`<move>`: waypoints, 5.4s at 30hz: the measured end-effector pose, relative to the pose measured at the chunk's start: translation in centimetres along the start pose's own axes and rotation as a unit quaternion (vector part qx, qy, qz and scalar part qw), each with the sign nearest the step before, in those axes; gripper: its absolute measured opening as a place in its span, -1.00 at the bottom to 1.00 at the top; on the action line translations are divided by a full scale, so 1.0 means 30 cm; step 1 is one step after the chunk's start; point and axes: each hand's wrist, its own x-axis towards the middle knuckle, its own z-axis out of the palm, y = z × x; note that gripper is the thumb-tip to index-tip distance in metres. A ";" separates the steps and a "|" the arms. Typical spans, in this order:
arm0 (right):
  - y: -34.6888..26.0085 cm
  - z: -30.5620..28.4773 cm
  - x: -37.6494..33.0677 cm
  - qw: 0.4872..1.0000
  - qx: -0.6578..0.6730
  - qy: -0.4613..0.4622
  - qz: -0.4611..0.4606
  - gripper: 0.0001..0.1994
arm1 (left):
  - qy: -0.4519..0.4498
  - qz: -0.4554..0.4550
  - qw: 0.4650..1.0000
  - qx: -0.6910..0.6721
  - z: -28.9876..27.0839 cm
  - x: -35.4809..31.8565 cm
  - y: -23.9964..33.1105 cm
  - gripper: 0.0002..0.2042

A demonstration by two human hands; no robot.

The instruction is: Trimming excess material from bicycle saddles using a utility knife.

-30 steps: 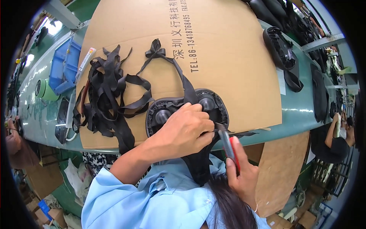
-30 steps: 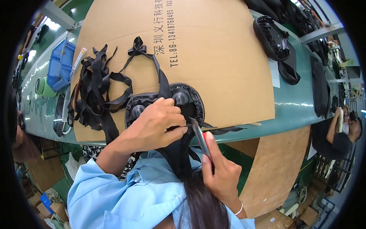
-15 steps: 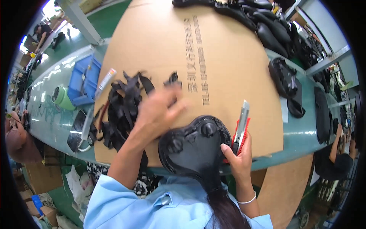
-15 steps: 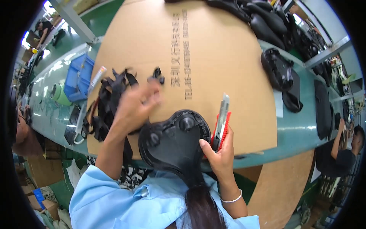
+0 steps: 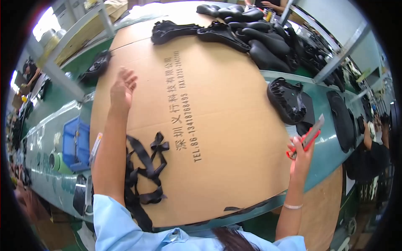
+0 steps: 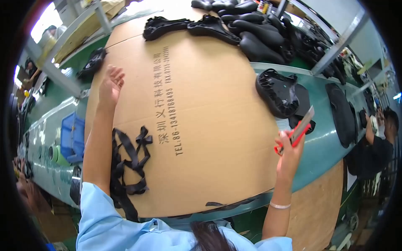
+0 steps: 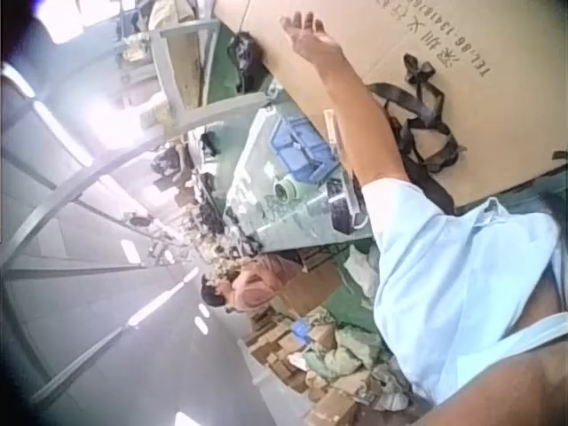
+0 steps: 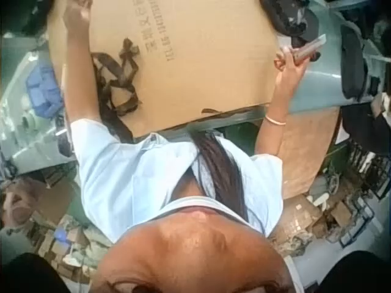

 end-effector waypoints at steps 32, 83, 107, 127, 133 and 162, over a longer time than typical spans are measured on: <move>-0.035 -0.021 -0.606 0.943 -0.050 -0.267 0.194 -0.69 | -0.164 0.286 0.673 0.662 -0.040 -0.888 0.035 -0.83; -0.074 -0.196 -0.755 0.935 -0.243 -0.257 -0.012 -0.51 | -0.566 0.058 0.819 0.070 -0.140 -1.074 -0.023 -0.82; -0.286 -0.066 -0.703 0.590 -0.551 -0.480 -0.343 -0.32 | -0.459 0.251 0.675 0.520 -0.170 -0.952 -0.016 -0.90; -0.207 -0.058 -0.470 0.849 -0.305 -0.431 -0.013 -0.50 | -0.533 0.306 0.644 0.456 0.024 -0.869 -0.092 -0.86; -0.143 0.056 -0.568 0.875 0.028 -0.381 0.296 -0.48 | -0.542 0.044 0.733 0.408 0.107 -0.755 -0.110 -0.83; -0.234 0.091 -0.588 0.870 -0.162 -0.421 0.199 -0.49 | -0.439 -0.135 0.882 0.106 0.100 -0.780 -0.192 -0.85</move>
